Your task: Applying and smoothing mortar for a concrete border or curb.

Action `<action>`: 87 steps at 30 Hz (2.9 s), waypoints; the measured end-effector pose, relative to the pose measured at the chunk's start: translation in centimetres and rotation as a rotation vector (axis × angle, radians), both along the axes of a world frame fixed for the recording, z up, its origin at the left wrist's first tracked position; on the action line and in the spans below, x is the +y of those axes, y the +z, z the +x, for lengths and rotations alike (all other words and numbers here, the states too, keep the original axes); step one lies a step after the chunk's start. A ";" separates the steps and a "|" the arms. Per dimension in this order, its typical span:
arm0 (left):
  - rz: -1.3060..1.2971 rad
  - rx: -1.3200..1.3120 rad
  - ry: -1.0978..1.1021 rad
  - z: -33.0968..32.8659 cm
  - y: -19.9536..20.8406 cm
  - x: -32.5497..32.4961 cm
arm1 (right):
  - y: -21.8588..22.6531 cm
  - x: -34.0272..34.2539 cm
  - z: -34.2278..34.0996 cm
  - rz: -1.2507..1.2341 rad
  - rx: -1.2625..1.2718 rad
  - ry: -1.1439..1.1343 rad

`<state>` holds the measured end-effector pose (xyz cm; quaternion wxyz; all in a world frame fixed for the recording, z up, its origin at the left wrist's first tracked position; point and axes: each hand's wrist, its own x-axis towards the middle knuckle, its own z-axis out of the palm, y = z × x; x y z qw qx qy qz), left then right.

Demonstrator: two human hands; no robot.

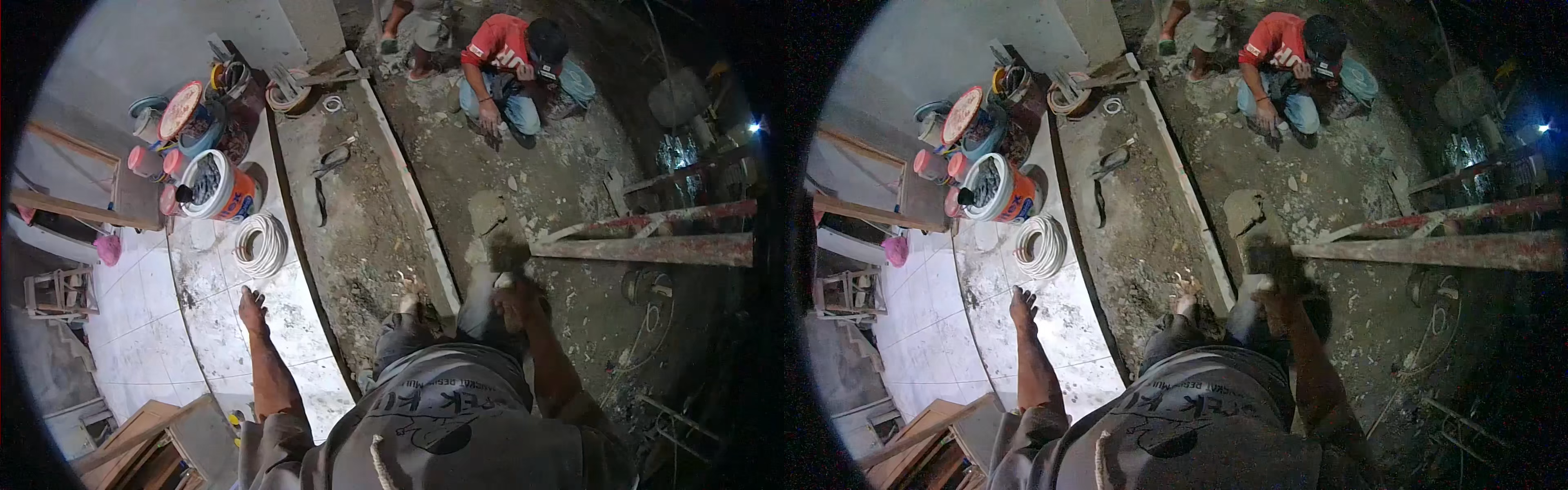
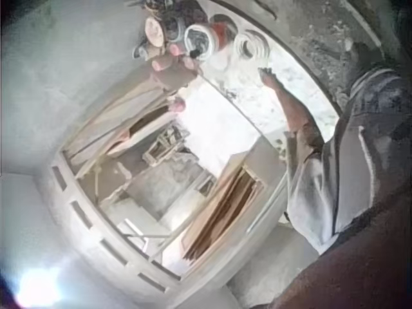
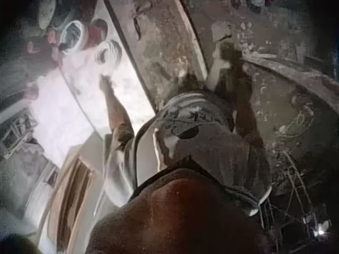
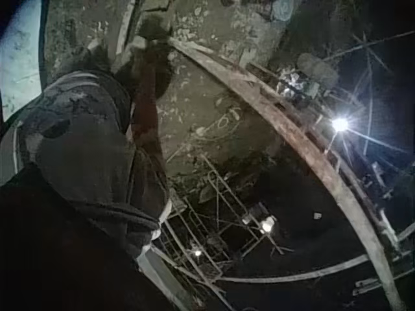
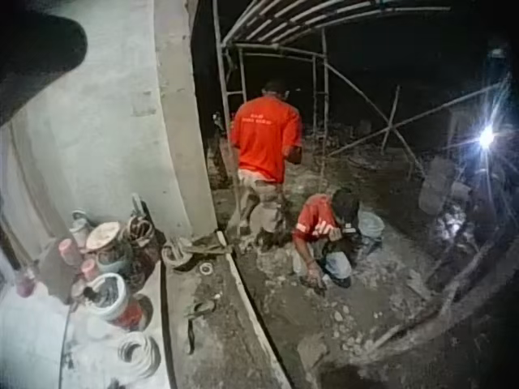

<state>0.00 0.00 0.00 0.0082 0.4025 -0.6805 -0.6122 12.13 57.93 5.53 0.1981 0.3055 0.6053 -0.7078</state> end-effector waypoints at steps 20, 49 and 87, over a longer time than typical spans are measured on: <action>0.006 -0.280 0.047 -14.8 -8.5 14.9 | -10.8 9.2 -31.2 0.132 -0.077 0.339; -0.595 -0.310 -1.133 -51.7 -47.6 38.7 | -56.8 10.7 -55.2 0.446 -0.411 0.689; 0.163 -0.371 -0.672 -51.3 -50.3 37.0 | -56.1 5.3 -52.3 0.694 0.007 1.106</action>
